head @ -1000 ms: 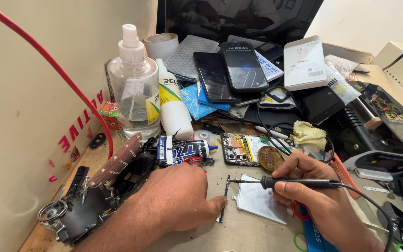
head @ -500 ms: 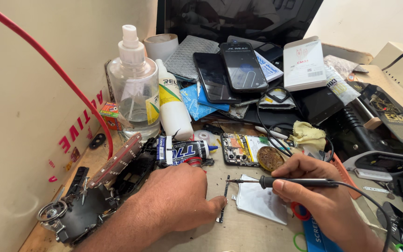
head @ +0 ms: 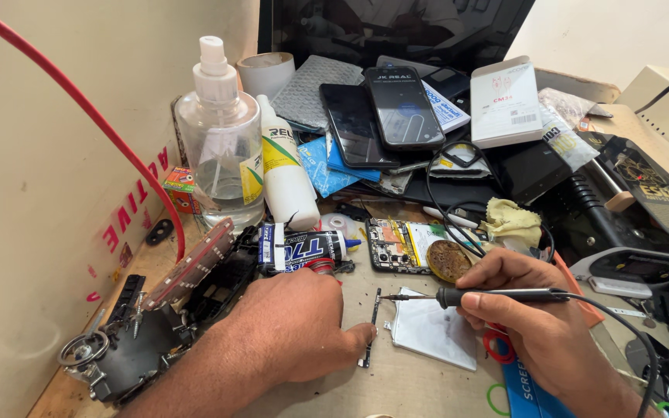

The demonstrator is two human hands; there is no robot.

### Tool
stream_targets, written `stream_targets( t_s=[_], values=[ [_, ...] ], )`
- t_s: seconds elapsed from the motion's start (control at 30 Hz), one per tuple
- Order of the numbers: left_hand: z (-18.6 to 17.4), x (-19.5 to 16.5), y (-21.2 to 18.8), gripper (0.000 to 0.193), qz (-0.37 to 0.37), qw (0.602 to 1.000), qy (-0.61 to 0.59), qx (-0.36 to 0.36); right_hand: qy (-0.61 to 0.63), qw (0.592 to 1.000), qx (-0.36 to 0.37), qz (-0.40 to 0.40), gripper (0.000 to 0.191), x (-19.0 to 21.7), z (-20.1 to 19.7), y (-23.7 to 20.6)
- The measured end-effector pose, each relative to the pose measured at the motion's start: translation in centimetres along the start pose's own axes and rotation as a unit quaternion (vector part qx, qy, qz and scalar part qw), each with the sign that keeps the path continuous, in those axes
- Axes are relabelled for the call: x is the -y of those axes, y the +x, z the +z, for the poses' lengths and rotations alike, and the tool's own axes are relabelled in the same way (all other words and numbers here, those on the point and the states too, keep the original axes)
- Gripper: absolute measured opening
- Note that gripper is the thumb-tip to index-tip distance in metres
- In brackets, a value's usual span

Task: The person solders a small flex-cable component on a phone repair workbench, holding the part steady with one hand while applying a soldering iron to its contacts. They reposition the component and continue soldering along it, with a disassembled phone and repair supplies on the bench.

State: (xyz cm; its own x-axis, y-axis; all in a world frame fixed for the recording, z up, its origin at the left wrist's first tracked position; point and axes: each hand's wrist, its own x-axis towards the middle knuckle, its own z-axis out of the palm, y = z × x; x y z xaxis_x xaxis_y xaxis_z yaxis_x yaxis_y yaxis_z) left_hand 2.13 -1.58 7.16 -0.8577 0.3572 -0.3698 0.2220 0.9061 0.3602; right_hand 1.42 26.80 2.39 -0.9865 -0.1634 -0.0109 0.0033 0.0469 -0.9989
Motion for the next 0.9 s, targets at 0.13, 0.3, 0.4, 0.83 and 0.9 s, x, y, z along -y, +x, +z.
stream_targets(
  t_s=[0.13,0.3,0.4,0.83,0.9],
  values=[
    [0.0,0.0,0.1,0.057,0.000,1.000,-0.002,0.002,-0.001,1.000,0.003,0.006,0.016,0.0,0.0,0.0],
    [-0.1,0.0,-0.1,0.057,-0.004,1.000,-0.002,-0.001,0.010,1.000,0.006,0.009,0.017,0.0,0.0,0.1],
    [-0.1,-0.1,-0.1,0.056,-0.005,1.000,-0.001,0.001,0.025,1.000,0.013,0.004,0.017,-0.2,-0.2,0.1],
    [-1.1,0.4,-0.6,0.063,0.070,0.997,0.002,0.014,0.032,0.999,0.022,-0.005,0.019,-0.4,-0.2,0.2],
    [-2.3,0.7,-1.3,0.057,0.111,0.990,-0.065,0.064,0.045,0.999,0.019,0.003,0.019,-0.4,-0.1,0.2]
  ],
)
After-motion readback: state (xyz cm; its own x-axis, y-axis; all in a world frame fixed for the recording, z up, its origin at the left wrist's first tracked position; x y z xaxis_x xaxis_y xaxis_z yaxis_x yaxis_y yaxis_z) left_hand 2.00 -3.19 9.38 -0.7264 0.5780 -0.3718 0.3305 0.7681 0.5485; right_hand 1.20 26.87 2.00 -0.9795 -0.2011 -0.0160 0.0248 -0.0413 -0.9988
